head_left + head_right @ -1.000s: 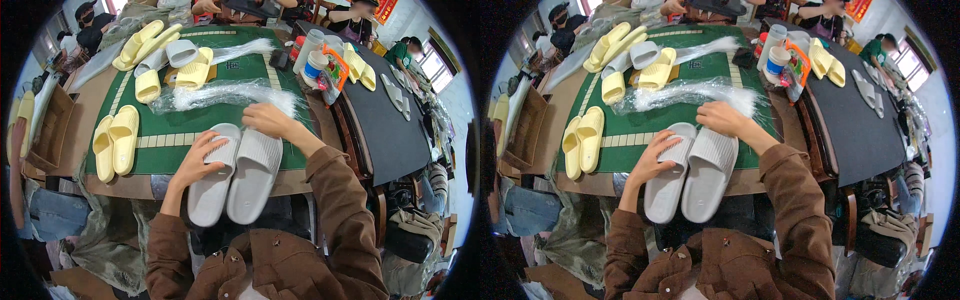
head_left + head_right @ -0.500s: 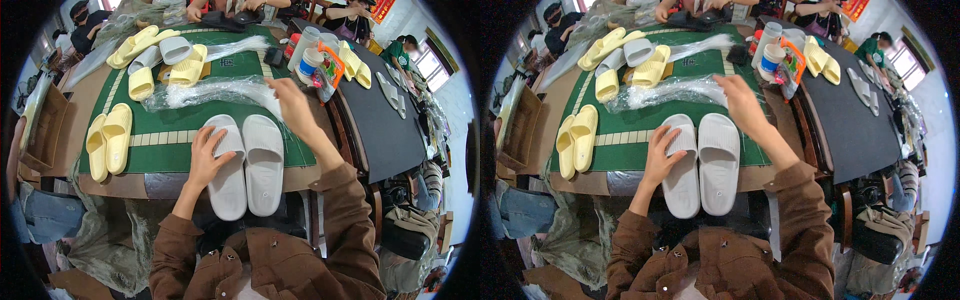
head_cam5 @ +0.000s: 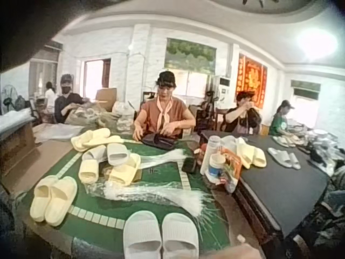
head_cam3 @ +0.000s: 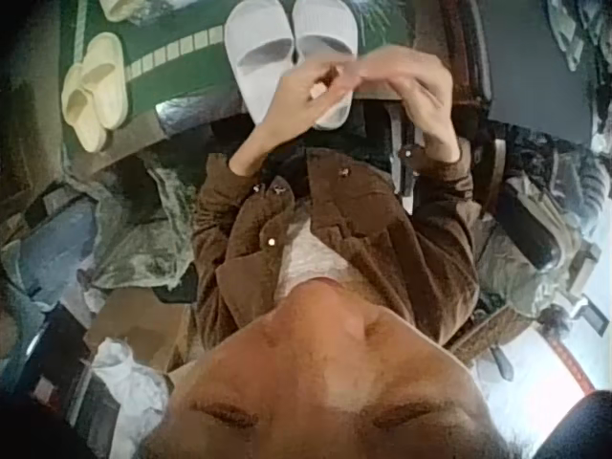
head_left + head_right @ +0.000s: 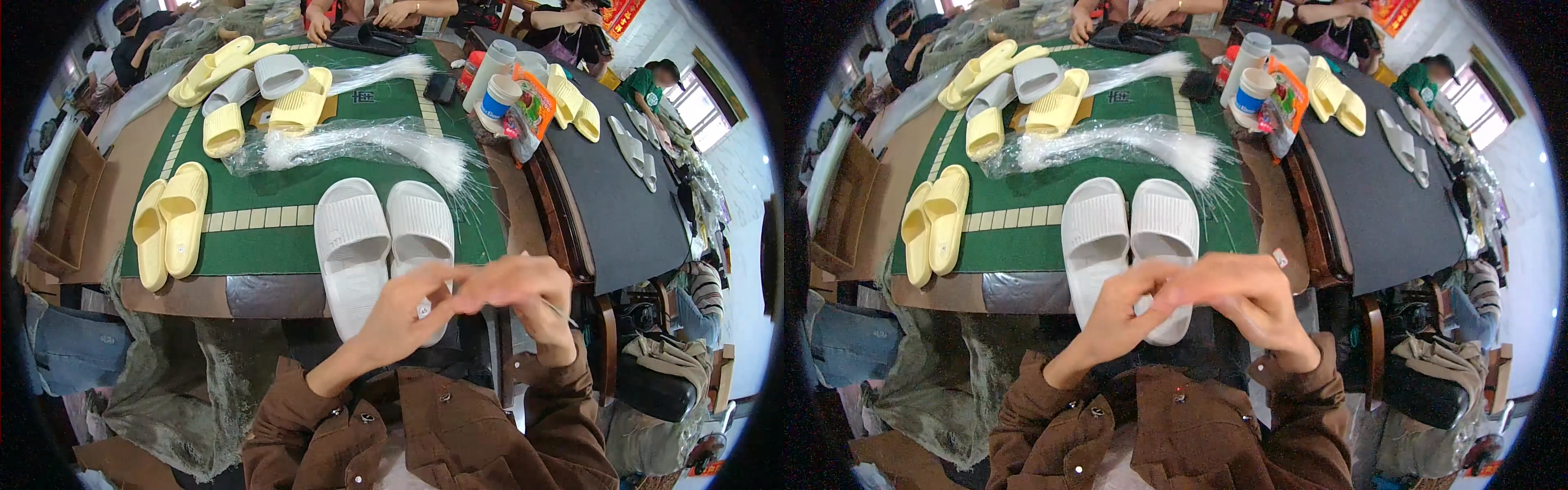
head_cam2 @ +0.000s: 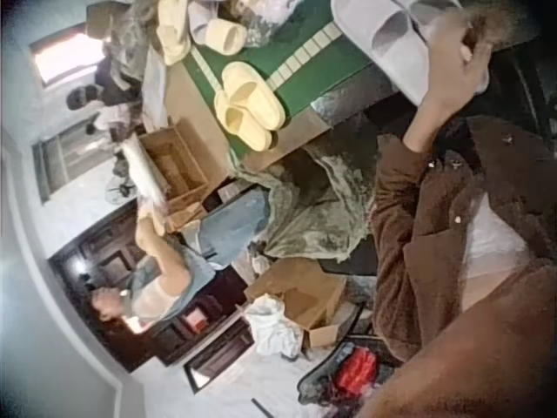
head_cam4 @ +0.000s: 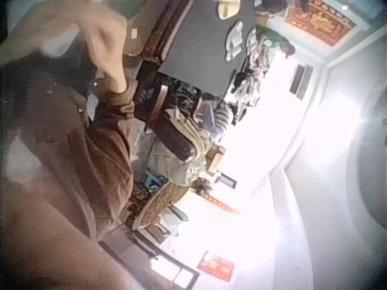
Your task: The person assembles yellow and white plastic slippers by hand. They pick up pairs of slippers, align them, and press the components together to secure the fit. The person handles the slippers one pair at a time, occasionally switching between yellow and white colors, and places the finished pairs on the table.
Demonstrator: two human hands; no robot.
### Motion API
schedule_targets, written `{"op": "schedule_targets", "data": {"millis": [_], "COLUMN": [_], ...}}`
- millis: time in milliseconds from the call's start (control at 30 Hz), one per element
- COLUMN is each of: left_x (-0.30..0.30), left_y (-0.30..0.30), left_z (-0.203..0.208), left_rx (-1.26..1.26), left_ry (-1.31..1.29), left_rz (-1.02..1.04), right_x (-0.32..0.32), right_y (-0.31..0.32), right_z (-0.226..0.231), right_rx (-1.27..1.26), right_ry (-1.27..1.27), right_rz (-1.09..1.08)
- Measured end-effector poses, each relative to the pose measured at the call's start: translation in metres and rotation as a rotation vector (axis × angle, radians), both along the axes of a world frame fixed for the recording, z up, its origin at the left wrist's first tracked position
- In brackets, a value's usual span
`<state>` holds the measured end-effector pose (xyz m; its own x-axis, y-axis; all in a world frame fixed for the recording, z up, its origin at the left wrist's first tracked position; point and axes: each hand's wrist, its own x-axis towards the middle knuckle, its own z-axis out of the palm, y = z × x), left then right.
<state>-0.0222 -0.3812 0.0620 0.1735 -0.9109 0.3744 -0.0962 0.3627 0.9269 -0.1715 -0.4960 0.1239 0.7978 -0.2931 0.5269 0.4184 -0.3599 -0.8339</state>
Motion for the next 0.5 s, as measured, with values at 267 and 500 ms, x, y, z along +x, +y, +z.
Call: {"op": "schedule_targets", "data": {"millis": [267,500], "left_x": [0.017,0.018], "left_y": [0.044,0.082], "left_z": [-0.015,-0.039], "left_rx": [-0.133,-0.043], "left_ry": [-0.52,-0.777], "left_rz": [0.202,0.228], "right_x": [-0.054,-0.058], "right_y": [-0.007,-0.01], "right_z": [0.002,-0.042], "right_rx": [0.391,0.503], "right_ry": [-0.383,0.089], "right_rz": [-0.354,-0.598]}}
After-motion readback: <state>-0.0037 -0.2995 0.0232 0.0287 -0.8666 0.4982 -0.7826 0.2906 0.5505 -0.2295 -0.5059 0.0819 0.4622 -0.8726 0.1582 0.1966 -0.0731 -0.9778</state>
